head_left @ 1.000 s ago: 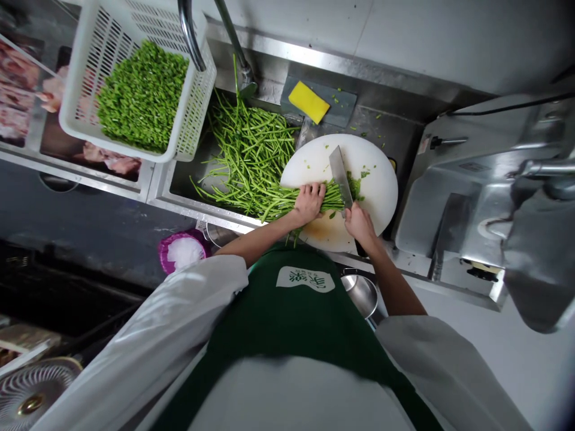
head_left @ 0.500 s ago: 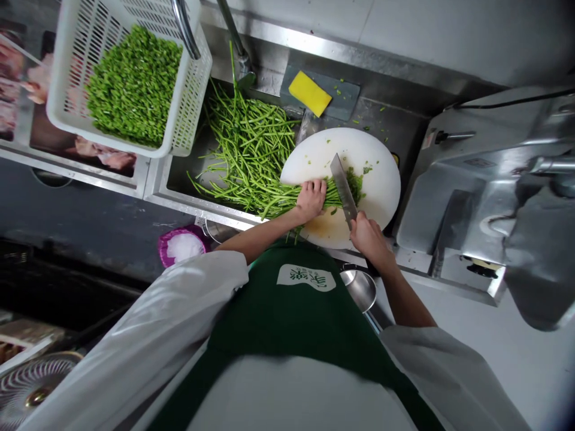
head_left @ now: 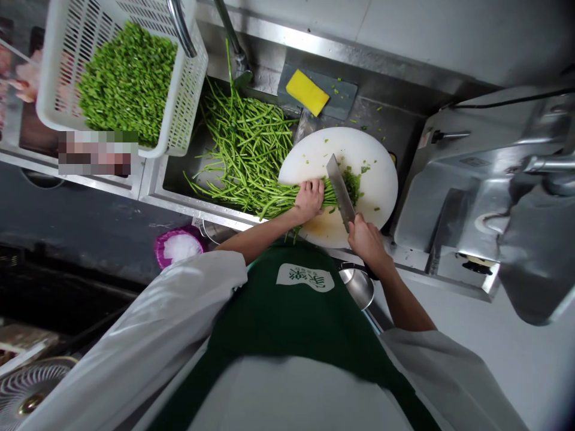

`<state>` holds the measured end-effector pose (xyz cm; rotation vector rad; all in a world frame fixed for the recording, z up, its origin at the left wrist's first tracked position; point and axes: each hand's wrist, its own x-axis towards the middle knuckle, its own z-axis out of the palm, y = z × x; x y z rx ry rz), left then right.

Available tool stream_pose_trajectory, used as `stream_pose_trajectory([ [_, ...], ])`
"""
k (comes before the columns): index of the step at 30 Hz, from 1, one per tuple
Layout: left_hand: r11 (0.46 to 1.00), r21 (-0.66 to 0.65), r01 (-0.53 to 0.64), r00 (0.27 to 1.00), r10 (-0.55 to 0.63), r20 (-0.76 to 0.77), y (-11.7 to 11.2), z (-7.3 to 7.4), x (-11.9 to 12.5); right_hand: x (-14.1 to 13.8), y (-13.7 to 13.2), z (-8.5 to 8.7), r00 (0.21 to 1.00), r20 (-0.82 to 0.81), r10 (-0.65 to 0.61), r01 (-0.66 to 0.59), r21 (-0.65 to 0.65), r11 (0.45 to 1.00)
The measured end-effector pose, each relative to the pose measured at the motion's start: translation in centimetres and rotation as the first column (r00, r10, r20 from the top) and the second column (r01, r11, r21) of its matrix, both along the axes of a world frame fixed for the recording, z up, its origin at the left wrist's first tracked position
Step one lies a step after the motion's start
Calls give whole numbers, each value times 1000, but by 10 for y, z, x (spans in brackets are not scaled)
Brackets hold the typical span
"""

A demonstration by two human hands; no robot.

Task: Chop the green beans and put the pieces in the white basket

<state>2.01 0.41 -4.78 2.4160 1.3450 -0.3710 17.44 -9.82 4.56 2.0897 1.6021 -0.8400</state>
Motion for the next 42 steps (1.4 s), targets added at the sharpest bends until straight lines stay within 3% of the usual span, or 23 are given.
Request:
stream_pose_trajectory([
  [7,999,34,16,1000,-15,-6,-1,-1,-3,-13,24,-56,997,-62,-51,57,89,994],
  [12,998,48,36,999,-34,-35,0,4,5,14,20,-69,997,-61,-47,54,116,992],
  [16,998,12,61,997,-61,-50,7,10,12,20,10,-68,997,-33,-69,72,99,992],
  [20,998,-44,53,994,-57,-94,12,16,-6,8,8,-65,996,-41,-82,86,103,991],
  [26,1000,23,11,989,-7,-147,-10,8,-20,2,12,-56,995,-55,-88,93,90,992],
  [30,998,51,-31,989,39,-145,-14,2,-13,7,8,-35,996,-39,-83,86,88,992],
  [34,999,49,-18,994,23,-105,-7,1,-13,9,-3,-6,998,1,-64,64,91,994],
  [37,998,58,-11,996,16,-87,-5,0,-14,8,-10,6,999,-7,-31,32,46,998],
  [39,999,52,-6,997,10,-79,-5,-2,-14,6,-10,5,1000,-4,-23,23,17,1000],
  [42,999,47,6,998,-3,-62,-4,-4,-14,3,0,-12,999,-24,-27,27,10,1000],
])
